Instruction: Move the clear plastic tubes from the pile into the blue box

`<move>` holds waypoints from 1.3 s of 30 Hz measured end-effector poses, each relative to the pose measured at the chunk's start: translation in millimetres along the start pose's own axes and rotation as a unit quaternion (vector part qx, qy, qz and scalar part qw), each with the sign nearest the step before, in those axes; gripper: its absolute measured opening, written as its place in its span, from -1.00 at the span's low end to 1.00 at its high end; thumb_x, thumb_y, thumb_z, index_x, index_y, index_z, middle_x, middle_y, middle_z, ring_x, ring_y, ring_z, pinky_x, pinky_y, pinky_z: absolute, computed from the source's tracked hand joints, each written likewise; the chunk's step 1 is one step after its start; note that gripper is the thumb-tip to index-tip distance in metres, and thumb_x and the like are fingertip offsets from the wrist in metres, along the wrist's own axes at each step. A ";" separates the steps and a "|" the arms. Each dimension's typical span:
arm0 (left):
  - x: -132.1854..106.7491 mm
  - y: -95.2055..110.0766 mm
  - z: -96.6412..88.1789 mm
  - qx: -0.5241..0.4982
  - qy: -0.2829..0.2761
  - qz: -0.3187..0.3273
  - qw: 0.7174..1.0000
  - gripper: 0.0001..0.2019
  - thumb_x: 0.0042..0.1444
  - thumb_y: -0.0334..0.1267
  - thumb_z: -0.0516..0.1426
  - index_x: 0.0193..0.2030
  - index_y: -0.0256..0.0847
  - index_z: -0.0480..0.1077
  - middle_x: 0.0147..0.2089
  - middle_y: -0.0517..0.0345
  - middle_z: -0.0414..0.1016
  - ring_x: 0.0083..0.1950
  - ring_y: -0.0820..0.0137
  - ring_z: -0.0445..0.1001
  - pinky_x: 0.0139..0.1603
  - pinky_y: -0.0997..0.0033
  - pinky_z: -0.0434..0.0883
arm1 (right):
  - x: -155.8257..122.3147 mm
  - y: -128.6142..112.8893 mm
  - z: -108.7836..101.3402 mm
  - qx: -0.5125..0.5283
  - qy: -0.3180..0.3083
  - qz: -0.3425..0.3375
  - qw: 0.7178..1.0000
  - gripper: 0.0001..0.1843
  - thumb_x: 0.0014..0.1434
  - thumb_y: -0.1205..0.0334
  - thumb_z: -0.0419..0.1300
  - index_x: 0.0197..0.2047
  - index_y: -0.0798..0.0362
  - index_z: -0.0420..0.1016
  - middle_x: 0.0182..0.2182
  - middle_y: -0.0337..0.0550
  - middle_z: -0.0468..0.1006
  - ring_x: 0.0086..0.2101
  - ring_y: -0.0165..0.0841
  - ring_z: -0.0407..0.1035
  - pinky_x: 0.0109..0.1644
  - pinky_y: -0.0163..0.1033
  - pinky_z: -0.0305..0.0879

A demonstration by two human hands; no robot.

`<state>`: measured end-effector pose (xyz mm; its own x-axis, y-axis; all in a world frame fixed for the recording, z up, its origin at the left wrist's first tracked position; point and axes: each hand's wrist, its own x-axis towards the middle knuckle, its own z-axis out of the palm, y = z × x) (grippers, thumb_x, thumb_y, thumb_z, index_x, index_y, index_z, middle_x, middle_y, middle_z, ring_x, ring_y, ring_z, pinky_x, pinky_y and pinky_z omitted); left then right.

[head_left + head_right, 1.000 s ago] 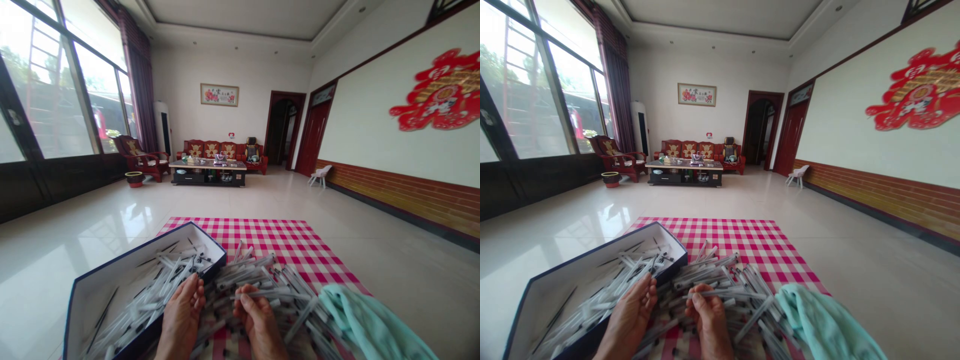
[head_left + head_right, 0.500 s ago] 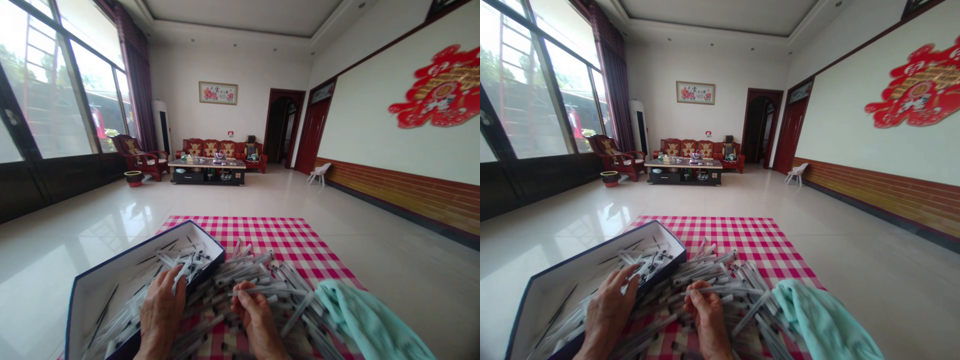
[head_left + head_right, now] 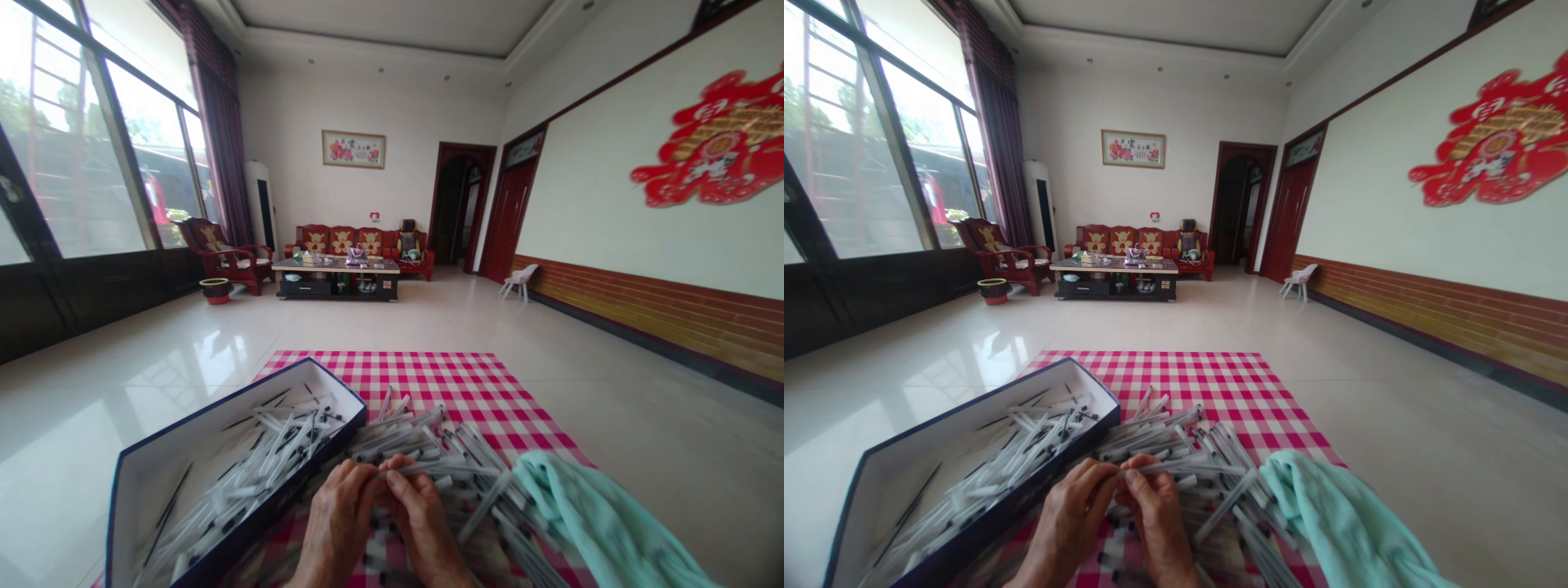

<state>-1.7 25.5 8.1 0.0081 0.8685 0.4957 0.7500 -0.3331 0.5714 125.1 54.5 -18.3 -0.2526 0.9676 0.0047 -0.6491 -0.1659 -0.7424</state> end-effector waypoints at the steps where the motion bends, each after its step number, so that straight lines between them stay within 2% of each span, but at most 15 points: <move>1: 0.7 -1.0 -1.7 0.002 -0.002 -0.007 1.000 -0.78 0.22 -0.29 0.00 -0.30 -0.11 0.47 -0.37 0.16 0.48 -0.31 0.37 0.48 -0.28 0.44 0.37 | -0.1 0.0 -0.1 -0.004 0.002 0.001 1.000 -0.82 0.01 0.25 0.34 -0.27 0.02 0.51 -0.37 -0.23 0.56 -0.35 -0.36 0.42 -0.23 -0.26 0.33; 5: 4.6 -6.3 -12.9 -0.022 -0.006 -0.036 0.999 -0.78 0.18 -0.28 0.00 -0.37 -0.15 0.46 -0.41 0.16 0.48 -0.36 0.38 0.46 -0.31 0.45 0.34 | -0.7 0.2 0.0 -0.014 0.018 0.001 1.000 -0.82 -0.01 0.25 0.35 -0.29 0.02 0.52 -0.37 -0.26 0.55 -0.39 -0.37 0.42 -0.29 -0.29 0.34; 9: 8.6 -16.3 -23.5 -0.122 -0.014 -0.146 0.982 -0.82 0.08 -0.19 0.09 -0.36 -0.19 0.48 -0.50 0.19 0.49 -0.48 0.40 0.41 -0.44 0.48 0.30 | -0.3 -0.2 0.0 -0.005 0.038 -0.001 0.999 -0.80 -0.06 0.24 0.39 -0.30 0.03 0.54 -0.32 -0.23 0.56 -0.37 -0.35 0.44 -0.29 -0.27 0.37; 12: 11.4 -25.6 -33.7 -0.205 0.022 -0.208 0.956 -0.78 -0.02 -0.13 0.14 -0.39 -0.25 0.49 -0.58 0.23 0.42 -0.55 0.43 0.34 -0.51 0.49 0.26 | 0.9 -1.3 -1.1 0.026 0.047 0.002 0.999 -0.77 -0.09 0.25 0.41 -0.30 0.01 0.55 -0.29 -0.24 0.58 -0.35 -0.36 0.46 -0.27 -0.27 0.39; 15: 13.6 -34.0 -52.0 -0.236 0.068 -0.256 0.935 -0.76 -0.11 -0.09 0.19 -0.40 -0.25 0.49 -0.63 0.29 0.36 -0.57 0.45 0.30 -0.54 0.50 0.24 | 2.0 -2.8 -1.9 0.058 0.064 -0.004 0.996 -0.74 -0.12 0.25 0.43 -0.30 0.01 0.55 -0.29 -0.23 0.59 -0.35 -0.36 0.47 -0.26 -0.25 0.41; 18: 13.8 -42.0 -73.1 -0.210 0.133 -0.295 0.923 -0.69 -0.15 -0.03 0.20 -0.35 -0.22 0.50 -0.57 0.27 0.43 -0.52 0.42 0.35 -0.48 0.48 0.29 | 2.1 -3.9 -1.3 0.070 0.071 -0.006 0.995 -0.70 -0.16 0.26 0.45 -0.30 0.04 0.54 -0.32 -0.20 0.60 -0.37 -0.36 0.48 -0.28 -0.24 0.42; 21: 12.6 -48.5 -87.5 -0.112 0.201 -0.316 0.921 -0.71 -0.10 -0.02 0.16 -0.31 -0.16 0.51 -0.48 0.23 0.51 -0.41 0.35 0.44 -0.37 0.45 0.32 | 1.7 -3.9 -0.3 0.070 0.068 -0.006 0.995 -0.70 -0.16 0.25 0.45 -0.30 0.07 0.54 -0.34 -0.18 0.61 -0.38 -0.36 0.48 -0.29 -0.24 0.43; 23: 12.0 -50.6 -91.8 -0.019 0.217 -0.340 0.915 -0.74 -0.05 -0.05 0.13 -0.30 -0.11 0.52 -0.46 0.22 0.53 -0.36 0.31 0.48 -0.33 0.42 0.31 | 1.6 -3.4 -0.3 0.067 0.060 -0.006 0.996 -0.72 -0.14 0.25 0.43 -0.30 0.08 0.54 -0.34 -0.16 0.62 -0.39 -0.36 0.48 -0.30 -0.24 0.43; 25: 11.9 -51.4 -92.8 0.052 0.210 -0.354 0.910 -0.77 -0.01 -0.08 0.11 -0.30 -0.09 0.52 -0.46 0.20 0.55 -0.32 0.27 0.51 -0.30 0.40 0.31 | 1.8 -2.9 -0.8 0.065 0.051 -0.007 0.997 -0.74 -0.11 0.25 0.42 -0.30 0.08 0.55 -0.34 -0.15 0.62 -0.39 -0.35 0.48 -0.30 -0.24 0.42; 30: 12.3 -52.0 -89.2 0.122 0.177 -0.313 0.925 -0.80 0.06 -0.15 0.09 -0.29 -0.13 0.51 -0.28 0.13 0.58 -0.36 0.32 0.52 -0.27 0.38 0.31 | 2.0 -2.3 -1.3 0.067 0.040 -0.004 0.997 -0.77 -0.10 0.26 0.40 -0.30 0.08 0.55 -0.35 -0.15 0.62 -0.39 -0.35 0.47 -0.30 -0.24 0.42; 34: 13.0 -46.9 -82.9 0.162 0.197 -0.265 0.930 -0.80 0.10 -0.16 0.06 -0.26 -0.11 0.50 -0.18 0.13 0.55 -0.41 0.37 0.50 -0.31 0.39 0.30 | 1.8 -3.0 -0.7 0.060 0.034 -0.003 0.998 -0.77 -0.10 0.26 0.39 -0.30 0.08 0.55 -0.34 -0.14 0.61 -0.39 -0.34 0.47 -0.29 -0.23 0.41; 36: 13.4 -40.2 -76.4 0.146 0.207 -0.234 0.939 -0.82 0.10 -0.18 0.07 -0.28 -0.10 0.49 -0.21 0.17 0.55 -0.42 0.40 0.49 -0.34 0.43 0.31 | 1.7 -2.9 -0.8 0.053 0.031 -0.002 0.998 -0.76 -0.10 0.25 0.39 -0.30 0.08 0.54 -0.33 -0.14 0.61 -0.38 -0.33 0.47 -0.28 -0.22 0.41; 39: 13.5 -26.2 -61.7 0.084 0.182 -0.177 0.964 -0.84 0.09 -0.19 0.08 -0.31 -0.08 0.48 -0.25 0.22 0.54 -0.47 0.44 0.48 -0.38 0.48 0.33 | 1.0 -1.7 -1.1 0.023 0.021 -0.004 1.000 -0.77 -0.07 0.22 0.37 -0.29 0.07 0.53 -0.31 -0.14 0.60 -0.37 -0.32 0.46 -0.26 -0.21 0.39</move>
<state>-62.0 23.3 40.3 -0.4776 0.7197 0.5039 0.7601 0.0507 0.6479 126.7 56.0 -17.7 -0.2189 0.9756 -0.0184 -0.6831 -0.1667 -0.7110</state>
